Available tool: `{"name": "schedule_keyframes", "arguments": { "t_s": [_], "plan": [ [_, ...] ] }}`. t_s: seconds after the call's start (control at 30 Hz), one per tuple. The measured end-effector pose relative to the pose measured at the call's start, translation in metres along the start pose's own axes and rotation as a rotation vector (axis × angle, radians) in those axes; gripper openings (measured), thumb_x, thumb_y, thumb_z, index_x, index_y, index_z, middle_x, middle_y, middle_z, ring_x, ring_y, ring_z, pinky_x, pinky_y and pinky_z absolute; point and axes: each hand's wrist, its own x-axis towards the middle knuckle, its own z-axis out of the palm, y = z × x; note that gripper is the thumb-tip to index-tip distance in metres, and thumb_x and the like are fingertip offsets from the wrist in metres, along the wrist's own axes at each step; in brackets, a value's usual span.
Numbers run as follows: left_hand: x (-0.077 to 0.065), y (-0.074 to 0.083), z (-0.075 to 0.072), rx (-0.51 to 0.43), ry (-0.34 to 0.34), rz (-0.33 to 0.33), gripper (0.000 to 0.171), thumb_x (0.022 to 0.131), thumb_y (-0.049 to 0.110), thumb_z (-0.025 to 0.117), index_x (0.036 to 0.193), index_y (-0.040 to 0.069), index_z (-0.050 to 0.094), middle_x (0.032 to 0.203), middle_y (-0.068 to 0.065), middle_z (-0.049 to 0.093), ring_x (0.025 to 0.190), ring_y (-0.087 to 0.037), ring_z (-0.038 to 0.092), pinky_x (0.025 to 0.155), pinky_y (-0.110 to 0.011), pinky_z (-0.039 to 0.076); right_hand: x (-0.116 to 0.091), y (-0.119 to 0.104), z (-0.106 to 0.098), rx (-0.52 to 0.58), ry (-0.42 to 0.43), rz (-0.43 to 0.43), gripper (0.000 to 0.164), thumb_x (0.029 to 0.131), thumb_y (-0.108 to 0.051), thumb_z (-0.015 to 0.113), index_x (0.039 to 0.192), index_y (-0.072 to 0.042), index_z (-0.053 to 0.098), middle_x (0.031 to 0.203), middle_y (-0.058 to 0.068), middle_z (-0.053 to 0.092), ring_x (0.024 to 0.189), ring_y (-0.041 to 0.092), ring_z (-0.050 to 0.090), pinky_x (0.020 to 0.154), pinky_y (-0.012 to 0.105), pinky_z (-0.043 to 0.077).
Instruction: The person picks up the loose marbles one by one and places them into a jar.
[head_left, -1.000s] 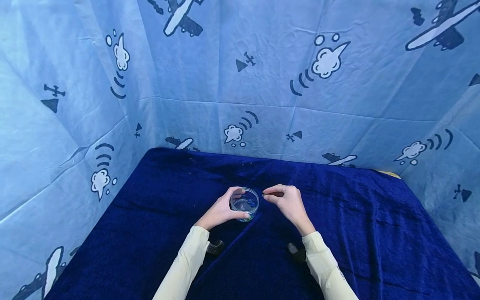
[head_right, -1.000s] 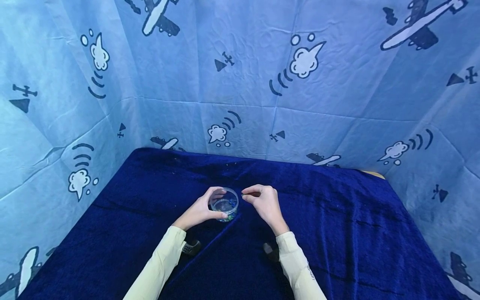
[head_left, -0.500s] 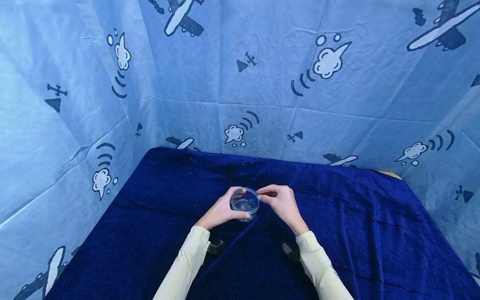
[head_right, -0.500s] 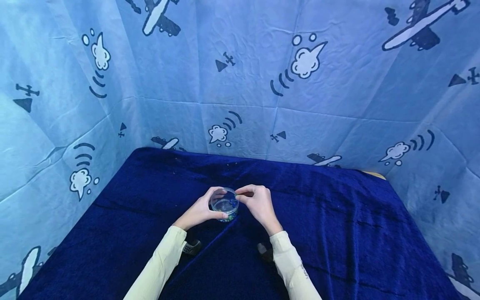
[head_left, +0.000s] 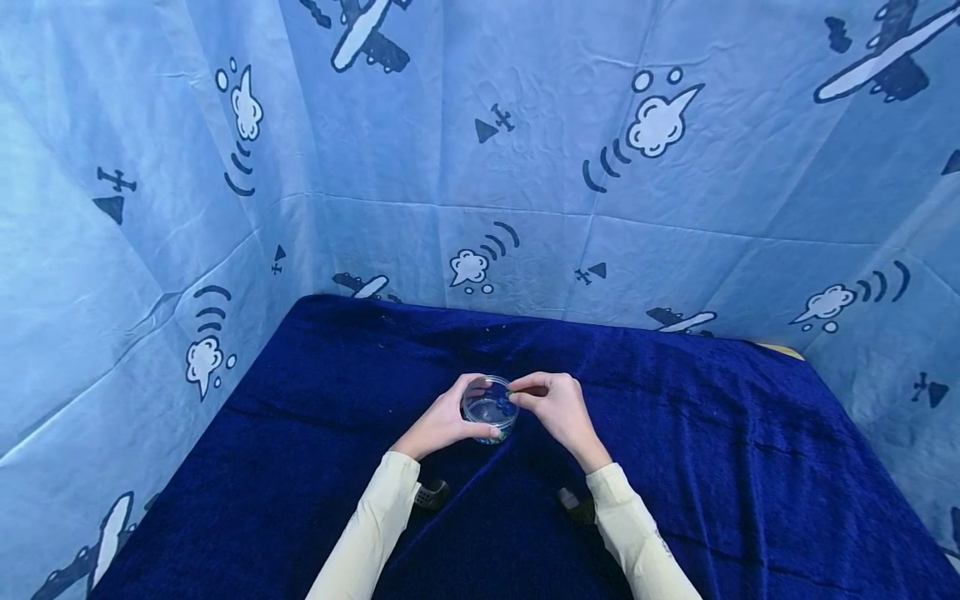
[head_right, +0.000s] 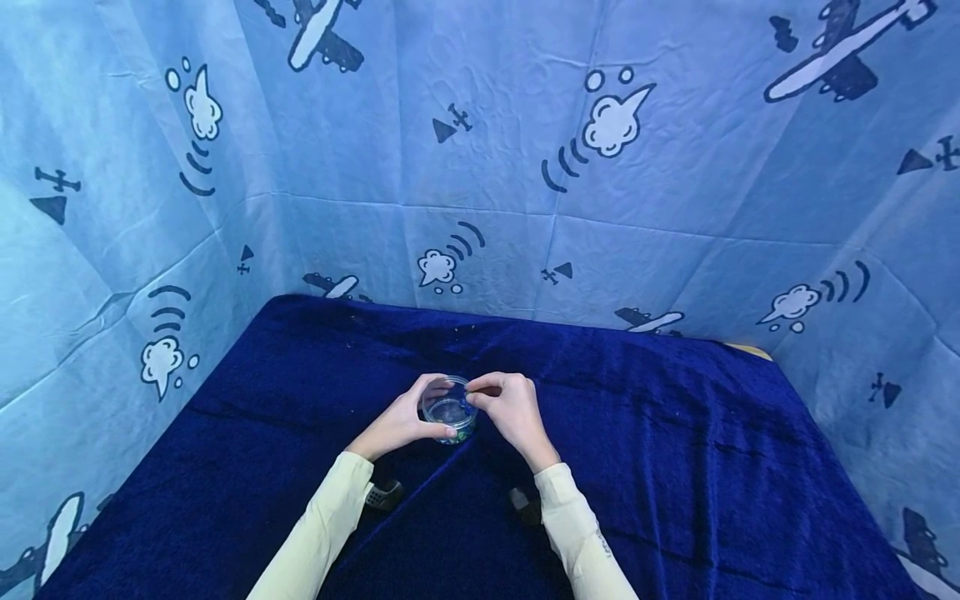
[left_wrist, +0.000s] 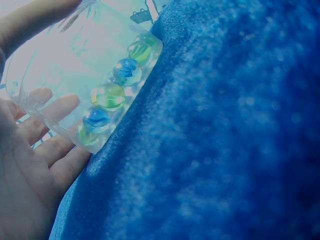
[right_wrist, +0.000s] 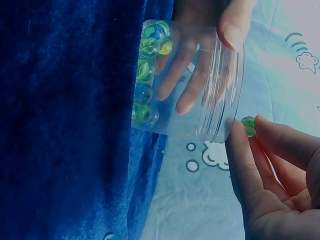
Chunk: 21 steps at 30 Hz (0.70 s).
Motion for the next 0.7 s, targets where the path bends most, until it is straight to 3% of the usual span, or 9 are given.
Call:
{"name": "schedule_keyframes", "arguments": {
  "t_s": [0.27,0.7],
  "plan": [
    [-0.0002,-0.0007,0.0003,-0.013,0.001,0.007,0.081,0.082,0.031,0.087,0.149,0.015,0.043,0.149,-0.007,0.054,0.135,-0.026,0.052,0.113,-0.049,0.04,-0.0002,0.0002,0.0004,-0.001,-0.006,0.005,0.01,0.088,-0.002,0.079,0.097,0.001,0.08,0.098,0.011,0.078,0.094,0.026,0.075,0.083,0.045,0.058],
    [-0.0002,0.0004,0.0,-0.003,0.001,0.003,0.081,0.083,0.03,0.087,0.149,0.015,0.043,0.149,-0.006,0.053,0.136,-0.026,0.052,0.113,-0.05,0.039,-0.0005,-0.0002,-0.0021,-0.001,-0.002,0.019,0.011,0.088,-0.006,0.08,0.098,0.0,0.081,0.096,0.008,0.078,0.091,0.022,0.074,0.078,0.031,0.055]
  ]
}}
